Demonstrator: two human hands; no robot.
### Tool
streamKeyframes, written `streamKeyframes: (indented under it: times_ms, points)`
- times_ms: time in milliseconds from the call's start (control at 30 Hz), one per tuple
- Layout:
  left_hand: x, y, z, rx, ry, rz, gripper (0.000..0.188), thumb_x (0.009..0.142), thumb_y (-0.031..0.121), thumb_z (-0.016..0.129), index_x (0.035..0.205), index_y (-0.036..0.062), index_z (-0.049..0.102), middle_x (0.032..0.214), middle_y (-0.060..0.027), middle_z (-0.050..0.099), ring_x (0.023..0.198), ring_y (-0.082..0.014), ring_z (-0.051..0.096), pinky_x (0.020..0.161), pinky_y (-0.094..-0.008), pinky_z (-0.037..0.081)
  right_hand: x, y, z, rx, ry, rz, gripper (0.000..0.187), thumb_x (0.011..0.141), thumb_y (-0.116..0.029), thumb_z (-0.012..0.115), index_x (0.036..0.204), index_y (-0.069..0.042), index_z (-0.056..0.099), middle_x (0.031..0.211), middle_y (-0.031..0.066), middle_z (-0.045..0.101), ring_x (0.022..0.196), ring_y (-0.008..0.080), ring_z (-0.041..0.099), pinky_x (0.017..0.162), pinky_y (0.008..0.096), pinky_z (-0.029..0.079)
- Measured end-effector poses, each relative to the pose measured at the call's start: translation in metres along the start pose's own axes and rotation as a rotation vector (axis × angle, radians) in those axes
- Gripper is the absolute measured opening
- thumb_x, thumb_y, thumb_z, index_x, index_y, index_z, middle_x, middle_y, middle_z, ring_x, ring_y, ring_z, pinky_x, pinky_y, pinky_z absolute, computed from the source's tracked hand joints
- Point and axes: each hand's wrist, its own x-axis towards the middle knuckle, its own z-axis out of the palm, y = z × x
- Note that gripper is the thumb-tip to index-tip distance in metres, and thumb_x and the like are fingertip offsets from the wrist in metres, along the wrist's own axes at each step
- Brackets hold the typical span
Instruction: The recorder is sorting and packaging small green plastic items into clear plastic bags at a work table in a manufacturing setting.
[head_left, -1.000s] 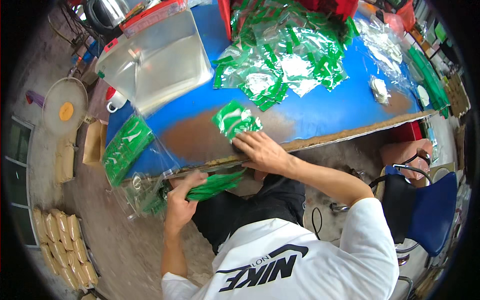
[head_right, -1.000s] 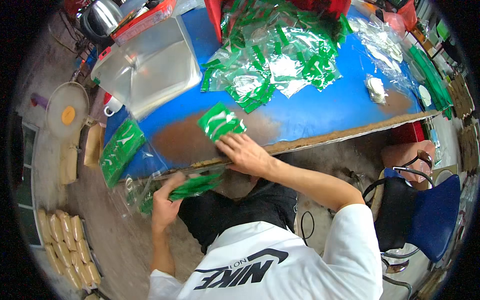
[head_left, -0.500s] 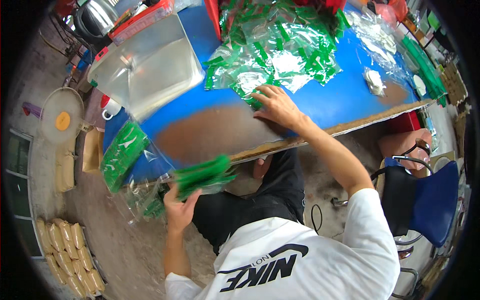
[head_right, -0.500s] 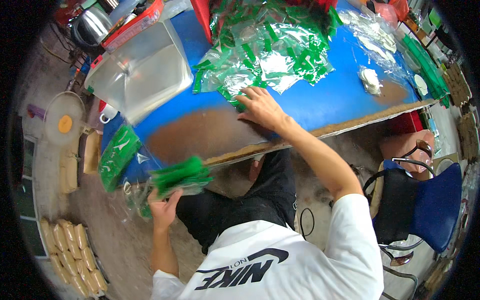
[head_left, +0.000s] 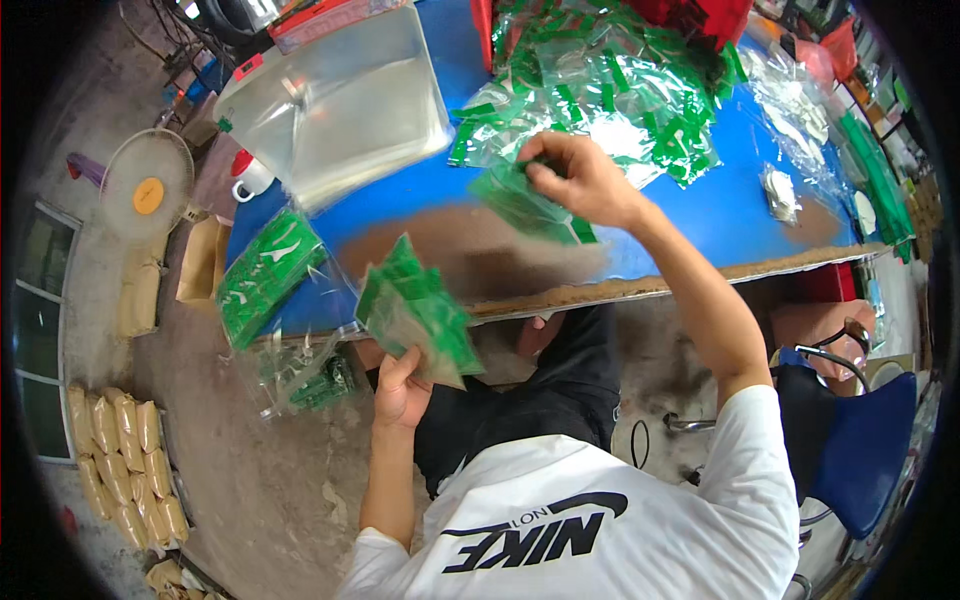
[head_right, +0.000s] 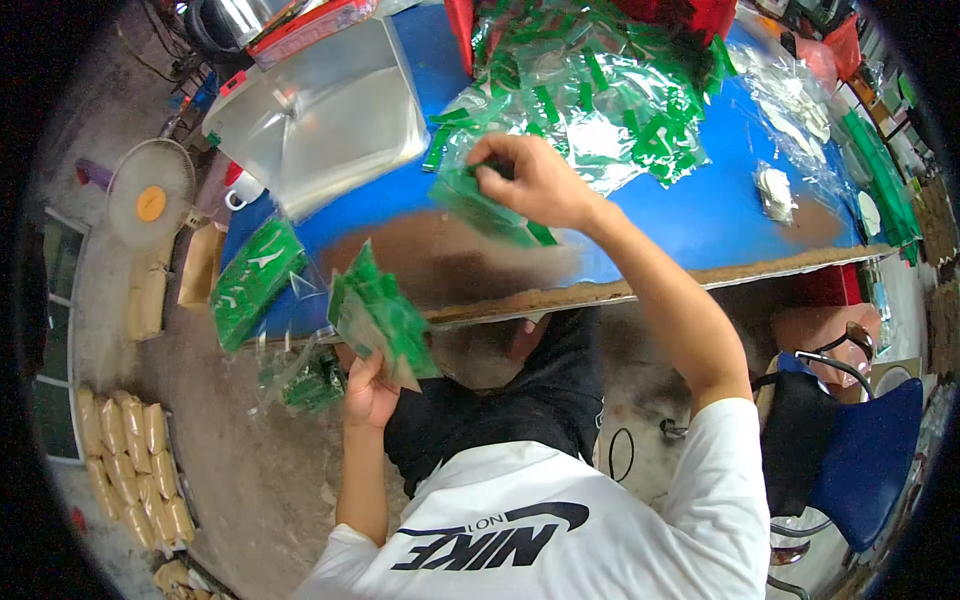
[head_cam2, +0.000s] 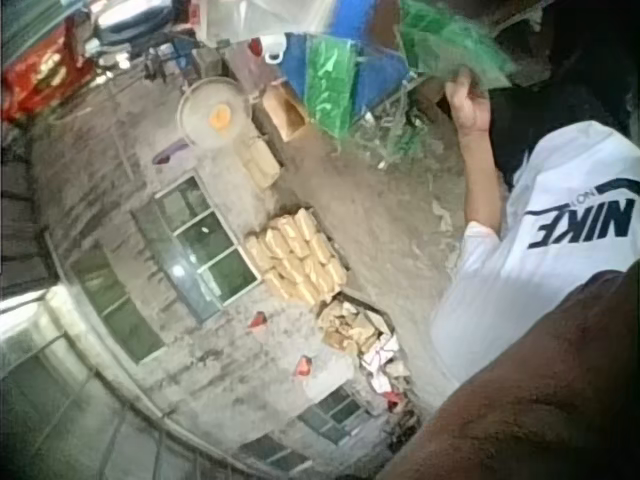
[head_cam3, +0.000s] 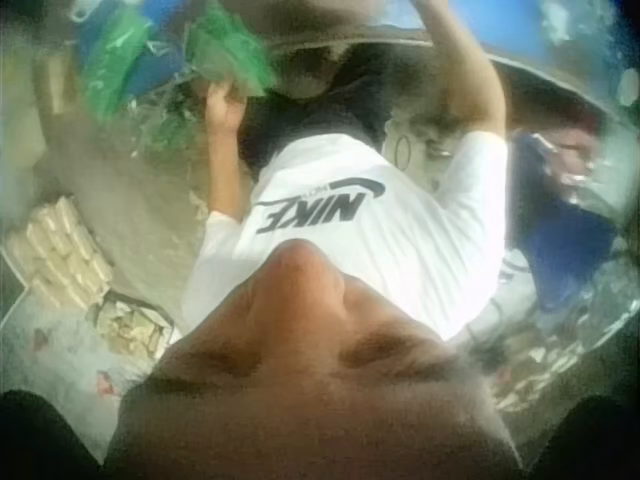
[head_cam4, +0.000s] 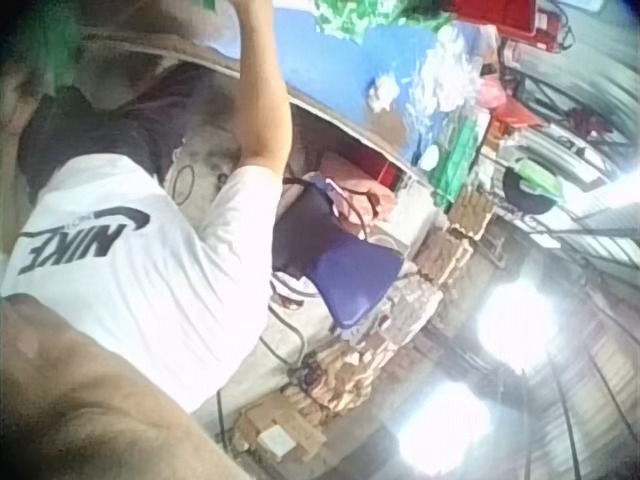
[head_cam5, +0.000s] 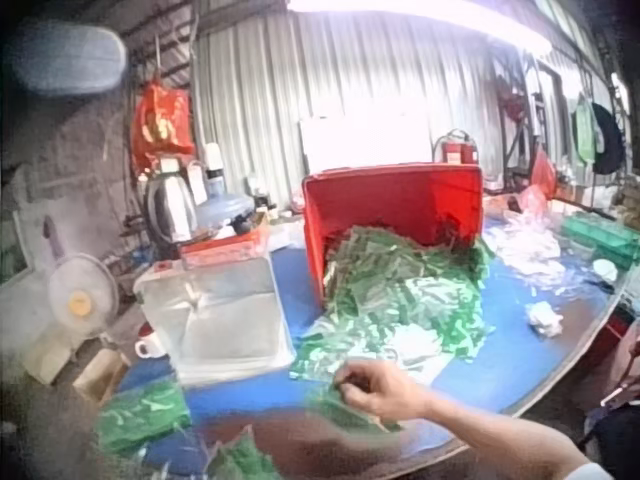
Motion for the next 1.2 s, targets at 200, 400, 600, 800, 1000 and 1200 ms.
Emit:
streamKeyframes:
  times_ms: [200, 400, 600, 800, 1000, 1200]
  points:
    - [0.027, 0.010, 0.064, 0.406, -0.023, 0.153, 0.056, 0.092, 0.004, 0.065, 0.142, -0.0040, 0.042, 0.132, -0.0102, 0.058, 0.120, -0.0208, 0.057, 0.102, -0.0360, 0.045, 0.008, -0.101, -0.016, 0.614, -0.138, -0.021, 0.018, 0.094, -0.013, 0.067, 0.107, 0.000, 0.067, 0.093, -0.0001, 0.068, 0.085, 0.0051, 0.062, 0.077, 0.0219, 0.051]
    - [0.065, -0.010, 0.052, 0.280, -0.256, 0.020, 0.058, 0.095, 0.018, 0.067, 0.145, 0.0050, 0.042, 0.135, -0.0069, 0.055, 0.121, -0.0173, 0.056, 0.100, -0.0338, 0.048, 0.027, -0.071, 0.037, 0.087, -0.524, 0.058, 0.062, 0.074, -0.031, 0.090, 0.119, 0.003, 0.063, 0.104, 0.0080, 0.070, 0.097, 0.0162, 0.064, 0.086, 0.0336, 0.051]
    - [0.088, -0.001, 0.059, 0.235, -0.308, -0.216, 0.065, 0.105, 0.049, 0.045, 0.148, 0.0016, 0.039, 0.136, -0.0080, 0.057, 0.123, -0.0200, 0.057, 0.103, -0.0401, 0.048, 0.017, -0.049, 0.032, -0.390, -0.545, -0.040, 0.067, 0.068, -0.031, 0.090, 0.120, 0.001, 0.064, 0.103, 0.0217, 0.071, 0.095, 0.0357, 0.070, 0.083, 0.0411, 0.054]
    - [0.093, -0.005, 0.063, 0.369, -0.421, -0.191, 0.063, 0.092, 0.026, 0.071, 0.143, 0.0019, 0.044, 0.131, -0.0073, 0.058, 0.122, -0.0208, 0.057, 0.102, -0.0380, 0.049, 0.030, -0.036, 0.050, -0.468, -0.605, -0.133, 0.058, 0.075, -0.033, 0.085, 0.119, 0.000, 0.065, 0.099, 0.0221, 0.071, 0.093, 0.0353, 0.070, 0.079, 0.0425, 0.055]
    - [0.093, 0.001, 0.077, 0.388, -0.119, 0.139, 0.060, 0.081, 0.000, 0.078, 0.134, 0.0005, 0.050, 0.123, -0.0079, 0.061, 0.112, -0.0188, 0.060, 0.099, -0.0353, 0.049, 0.028, 0.003, 0.008, 0.175, 0.325, 0.237, 0.084, 0.091, -0.044, 0.071, 0.148, 0.006, 0.037, 0.126, 0.0206, 0.065, 0.116, 0.0250, 0.062, 0.098, 0.0367, 0.048]
    - [0.113, 0.033, 0.062, 0.853, -0.196, 0.543, 0.067, 0.078, 0.005, 0.082, 0.136, -0.0005, 0.046, 0.128, -0.0107, 0.058, 0.119, -0.0218, 0.056, 0.103, -0.0370, 0.045, -0.017, 0.037, 0.092, 0.127, 0.015, -0.124, 0.115, 0.067, -0.029, 0.093, 0.153, 0.002, 0.023, 0.146, 0.0241, 0.047, 0.136, 0.0323, 0.047, 0.109, 0.0415, 0.042]
